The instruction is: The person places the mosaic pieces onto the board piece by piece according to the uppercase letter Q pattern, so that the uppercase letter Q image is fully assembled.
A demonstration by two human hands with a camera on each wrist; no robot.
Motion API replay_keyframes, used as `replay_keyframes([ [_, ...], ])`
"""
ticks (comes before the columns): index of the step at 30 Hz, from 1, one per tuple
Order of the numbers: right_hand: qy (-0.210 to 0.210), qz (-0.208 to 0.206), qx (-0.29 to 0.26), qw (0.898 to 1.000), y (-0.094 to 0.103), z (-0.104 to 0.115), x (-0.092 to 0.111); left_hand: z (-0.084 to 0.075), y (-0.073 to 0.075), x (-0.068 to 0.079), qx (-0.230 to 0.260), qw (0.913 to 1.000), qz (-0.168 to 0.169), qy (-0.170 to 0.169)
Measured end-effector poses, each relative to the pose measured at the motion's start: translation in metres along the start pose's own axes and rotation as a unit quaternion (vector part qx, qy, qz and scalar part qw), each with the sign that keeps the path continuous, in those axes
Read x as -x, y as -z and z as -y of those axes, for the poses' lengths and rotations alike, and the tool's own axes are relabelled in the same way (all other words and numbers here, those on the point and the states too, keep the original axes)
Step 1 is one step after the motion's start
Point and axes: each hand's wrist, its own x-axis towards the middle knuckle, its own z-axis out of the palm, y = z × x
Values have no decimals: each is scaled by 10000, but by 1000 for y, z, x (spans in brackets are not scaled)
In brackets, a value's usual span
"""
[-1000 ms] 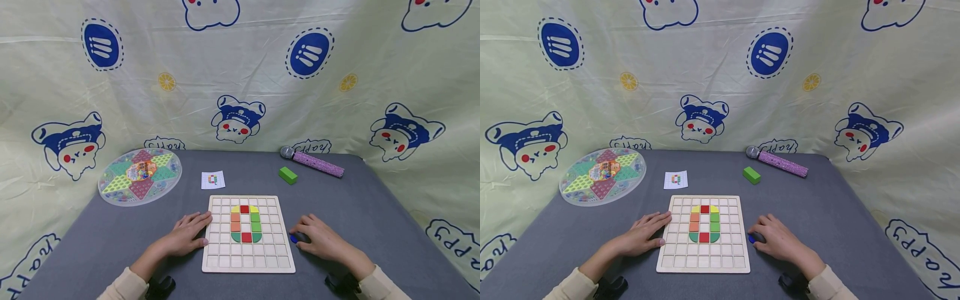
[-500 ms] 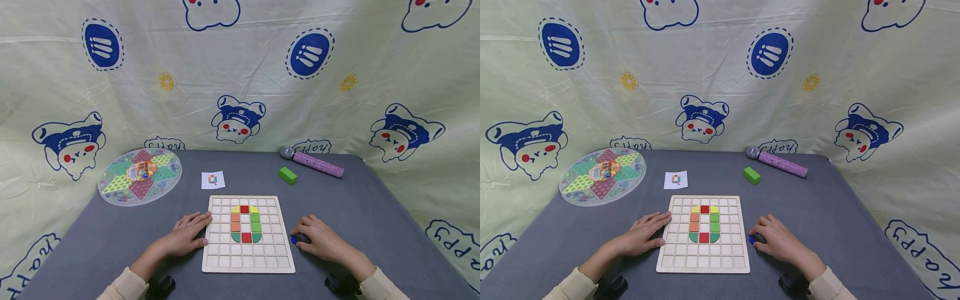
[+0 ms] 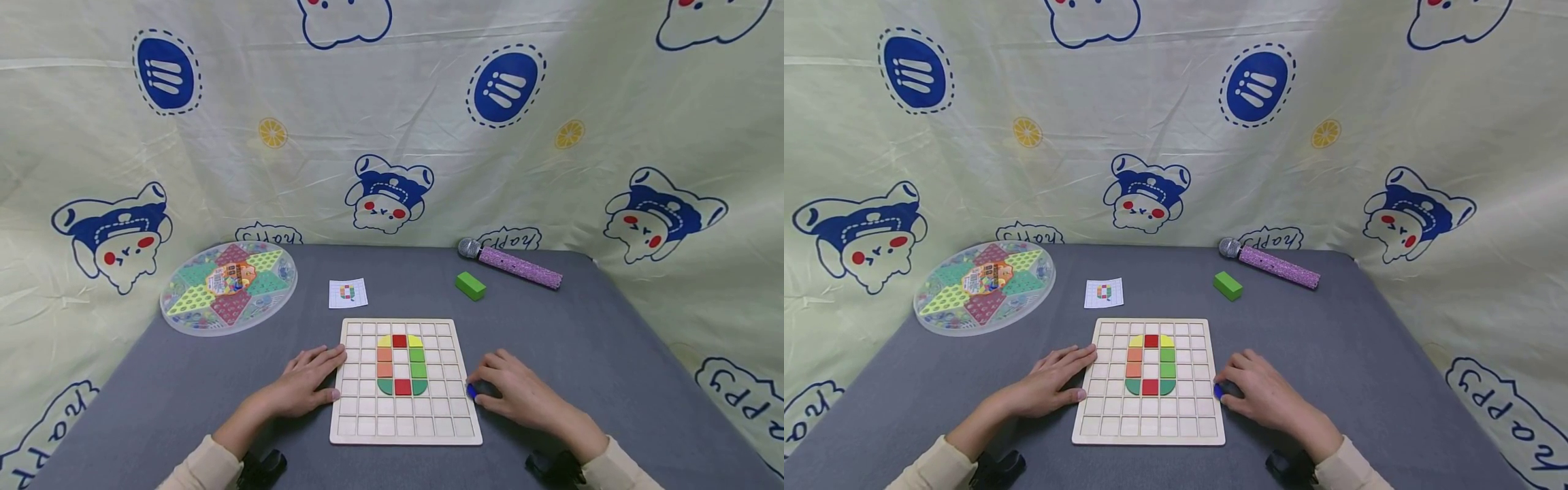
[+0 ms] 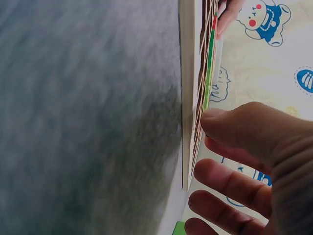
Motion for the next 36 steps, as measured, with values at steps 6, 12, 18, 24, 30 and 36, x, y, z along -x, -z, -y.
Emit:
replay_keyframes([
  [6, 113, 27, -89, 9999, -2, 9, -6, 0, 0, 0, 12, 10000, 10, -29],
  [12, 272, 38, -270, 9993, -6, 18, -12, -1, 1, 0, -3, 10000, 16, -36],
  [18, 548, -81, -347, 9979, -10, 27, -18, -1, 2, 0, 26, 10000, 32, -30],
  [24, 922, -290, -316, 9948, -17, 34, -25, -1, 2, 1, 24, 10000, 30, -4],
  [30, 1118, -284, -324, 9928, -20, 42, -31, -1, 2, 0, 62, 10000, 49, 12],
  [36, 1070, -91, -320, 9937, -20, 49, -34, 0, 1, 0, 55, 10000, 28, 8],
])
